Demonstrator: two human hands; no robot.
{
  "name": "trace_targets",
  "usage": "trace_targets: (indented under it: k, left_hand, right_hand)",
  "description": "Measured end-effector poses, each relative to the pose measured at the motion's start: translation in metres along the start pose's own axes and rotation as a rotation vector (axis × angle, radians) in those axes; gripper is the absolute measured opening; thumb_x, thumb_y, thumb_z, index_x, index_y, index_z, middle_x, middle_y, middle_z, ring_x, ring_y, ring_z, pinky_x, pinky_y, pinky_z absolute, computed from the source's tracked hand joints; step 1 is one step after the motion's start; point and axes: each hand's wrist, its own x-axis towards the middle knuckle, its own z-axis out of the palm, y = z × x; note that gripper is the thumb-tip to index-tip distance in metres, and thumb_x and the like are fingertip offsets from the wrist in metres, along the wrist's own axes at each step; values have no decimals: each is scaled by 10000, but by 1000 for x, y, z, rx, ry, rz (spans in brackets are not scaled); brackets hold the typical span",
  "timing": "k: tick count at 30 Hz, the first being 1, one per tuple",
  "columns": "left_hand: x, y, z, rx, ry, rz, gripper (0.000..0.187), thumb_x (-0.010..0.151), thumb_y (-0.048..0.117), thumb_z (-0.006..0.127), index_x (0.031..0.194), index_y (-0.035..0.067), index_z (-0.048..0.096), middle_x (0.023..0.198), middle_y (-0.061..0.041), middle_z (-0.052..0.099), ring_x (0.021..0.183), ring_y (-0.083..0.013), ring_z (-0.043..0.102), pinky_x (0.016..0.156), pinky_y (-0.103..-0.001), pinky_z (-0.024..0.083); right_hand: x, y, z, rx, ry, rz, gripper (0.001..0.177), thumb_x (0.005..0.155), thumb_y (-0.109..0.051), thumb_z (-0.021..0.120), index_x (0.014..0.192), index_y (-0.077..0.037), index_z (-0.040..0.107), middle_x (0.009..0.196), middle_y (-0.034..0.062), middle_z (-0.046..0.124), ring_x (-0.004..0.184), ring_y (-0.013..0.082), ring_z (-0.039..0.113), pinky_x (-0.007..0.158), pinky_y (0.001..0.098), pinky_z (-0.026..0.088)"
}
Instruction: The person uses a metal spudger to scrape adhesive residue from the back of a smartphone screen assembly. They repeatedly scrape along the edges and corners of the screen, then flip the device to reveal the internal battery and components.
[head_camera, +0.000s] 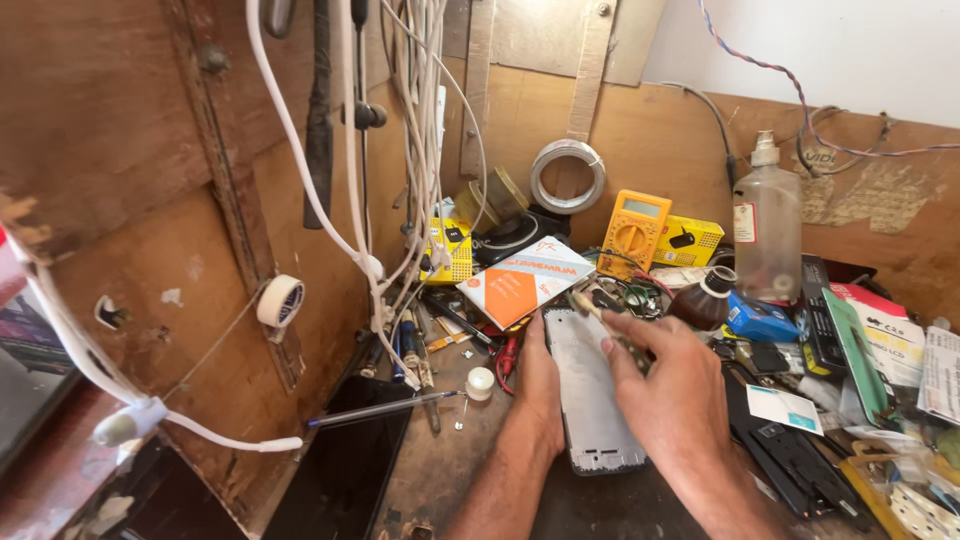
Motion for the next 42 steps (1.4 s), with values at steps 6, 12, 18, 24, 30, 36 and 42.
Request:
trace_targets:
  k: [6, 12, 18, 24, 30, 36, 42]
  left_hand:
    - [-3, 7, 6, 30, -88, 42, 774, 970, 671, 183, 1175, 103, 666, 931, -152, 721, 806, -303, 710, 713, -475, 585]
    - [-12, 13, 14, -90, -95, 31, 904, 993, 740, 175, 1068, -24, 653, 858, -180, 700, 725, -328, 681, 688, -464, 594]
    - [-13, 15, 20, -121, -86, 107, 916, 976, 781, 185, 978, -4, 657, 796, -161, 688, 696, -313, 671, 668, -457, 593]
    - [-19, 17, 25, -34, -73, 246, 849, 1033, 730, 218, 1009, 14, 672, 837, -154, 699, 714, -302, 679, 673, -414, 582]
    - [-22, 15, 28, -56, 107, 196, 848, 960, 755, 213, 1048, 55, 685, 821, -149, 699, 694, -299, 683, 633, -456, 588]
    - [-23, 13, 30, -27, 197, 210, 826, 964, 741, 250, 1110, 47, 673, 864, -144, 728, 732, -290, 715, 667, -458, 602]
    - [-24, 20, 27, 18, 226, 282, 805, 969, 724, 270, 1144, 57, 686, 901, -141, 751, 750, -292, 730, 689, -417, 610]
  right_hand:
    - [-56, 30, 3, -56, -128, -101, 341, 816, -224, 761, 1149, -258, 824, 854, 126, 672, 829, 314, 695, 727, 415, 538]
    - [-88, 101, -18, -29, -363, -190, 406, 778, -320, 858, 1181, -374, 838, 841, -74, 684, 762, 84, 694, 659, 250, 590]
    - [-98, 69, -15, -66, 42, -116, 396, 717, -259, 887, 1104, -328, 840, 773, 2, 713, 642, 148, 700, 602, 307, 552]
    - [-88, 45, -29, -135, -194, 246, 431, 782, -171, 836, 1176, -345, 822, 876, -41, 747, 749, 106, 713, 644, 282, 583]
    - [-95, 65, -9, -74, 14, -71, 430, 747, -161, 859, 1150, -308, 831, 834, 29, 723, 677, 175, 719, 635, 311, 570]
    - [-89, 68, -12, 4, 31, -137, 384, 736, -65, 804, 1062, -267, 814, 864, 7, 762, 764, 186, 753, 690, 308, 570]
    - [-92, 75, -20, 58, -20, -84, 445, 714, -132, 870, 1127, -291, 823, 870, 22, 740, 671, 181, 724, 648, 312, 579]
